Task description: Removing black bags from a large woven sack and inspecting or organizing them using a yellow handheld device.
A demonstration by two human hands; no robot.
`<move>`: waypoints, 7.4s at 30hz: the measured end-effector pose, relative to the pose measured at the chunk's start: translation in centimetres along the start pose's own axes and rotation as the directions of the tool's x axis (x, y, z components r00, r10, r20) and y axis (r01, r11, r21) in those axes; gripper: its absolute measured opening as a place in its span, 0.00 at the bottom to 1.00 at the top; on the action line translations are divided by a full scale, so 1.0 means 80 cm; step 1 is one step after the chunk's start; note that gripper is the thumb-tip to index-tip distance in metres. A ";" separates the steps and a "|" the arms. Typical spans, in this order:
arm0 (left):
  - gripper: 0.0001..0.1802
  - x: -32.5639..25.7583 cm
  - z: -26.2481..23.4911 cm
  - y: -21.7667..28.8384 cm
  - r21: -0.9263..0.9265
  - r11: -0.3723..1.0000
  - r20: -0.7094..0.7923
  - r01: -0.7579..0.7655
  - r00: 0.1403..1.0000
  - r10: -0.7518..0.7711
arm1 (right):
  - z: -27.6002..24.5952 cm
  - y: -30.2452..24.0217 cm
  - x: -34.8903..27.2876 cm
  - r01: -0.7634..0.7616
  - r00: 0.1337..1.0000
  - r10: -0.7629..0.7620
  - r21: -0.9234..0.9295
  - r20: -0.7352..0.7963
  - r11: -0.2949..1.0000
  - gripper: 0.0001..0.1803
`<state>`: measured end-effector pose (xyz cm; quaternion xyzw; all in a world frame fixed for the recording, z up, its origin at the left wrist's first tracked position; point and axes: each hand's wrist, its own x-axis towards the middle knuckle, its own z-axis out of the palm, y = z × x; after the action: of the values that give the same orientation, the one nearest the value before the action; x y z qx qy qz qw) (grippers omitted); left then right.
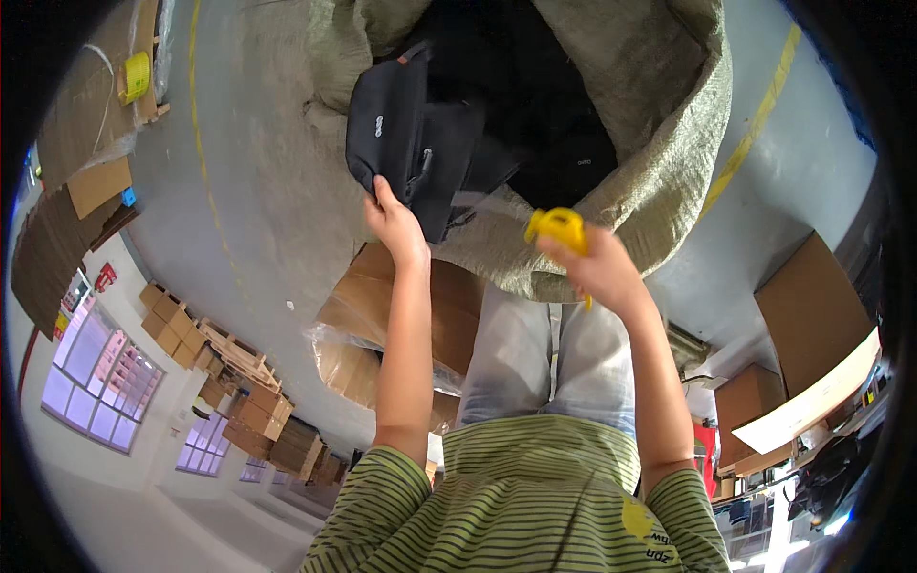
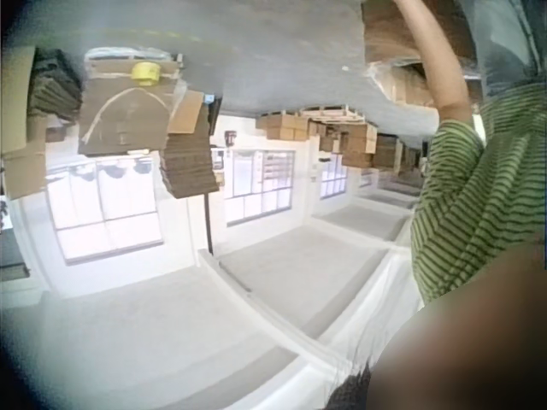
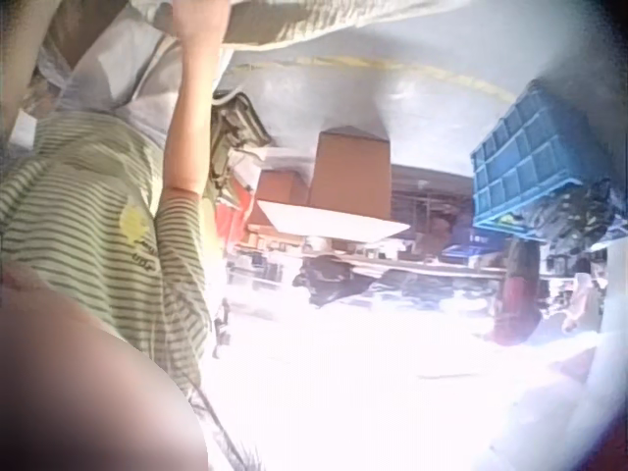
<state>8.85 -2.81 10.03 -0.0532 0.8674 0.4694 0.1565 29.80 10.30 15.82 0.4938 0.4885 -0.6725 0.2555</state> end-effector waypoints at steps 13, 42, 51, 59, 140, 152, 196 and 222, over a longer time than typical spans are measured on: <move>0.19 0.023 -0.039 -0.054 -0.606 0.004 0.728 0.796 0.556 -0.402 | 0.008 0.005 -0.021 0.060 0.998 -0.058 0.221 -0.015 0.973 0.25; 0.16 -0.028 -0.140 0.054 0.387 0.905 0.759 0.175 0.496 -0.421 | -0.030 0.072 -0.023 -0.050 0.986 0.000 0.299 0.165 0.953 0.25; 0.65 -0.087 0.214 -0.117 0.392 0.903 0.735 0.176 0.530 -0.423 | -0.052 0.093 -0.043 -0.087 0.987 0.008 0.493 0.160 0.866 0.25; 0.65 -0.039 0.231 -0.145 0.646 0.761 0.742 -0.058 0.282 -0.609 | -0.058 0.103 -0.044 -0.068 0.985 -0.036 0.563 0.171 0.823 0.25; 0.11 -0.028 -0.078 0.044 0.336 0.925 0.823 0.178 0.423 -0.380 | -0.061 0.101 -0.020 -0.034 0.999 0.033 0.244 0.006 0.969 0.20; 0.42 0.136 0.248 0.020 0.433 0.053 0.865 -0.900 0.398 -0.304 | -0.041 0.089 -0.014 0.214 0.927 -0.166 0.111 -0.335 0.970 0.19; 0.42 -0.097 -0.462 0.044 0.989 0.012 0.105 -0.148 0.635 -0.765 | -0.040 0.030 -0.024 -0.064 0.950 -0.021 0.261 0.311 0.963 0.25; 0.53 0.066 0.258 -0.122 -0.641 0.045 0.528 0.766 0.483 -0.699 | -0.062 0.103 -0.009 -0.094 0.995 0.098 0.581 0.025 0.809 0.16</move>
<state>10.77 9.21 -9.98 -0.5350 0.3732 0.6685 0.3571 38.90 11.46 12.96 0.5741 0.2351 -0.7743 0.1248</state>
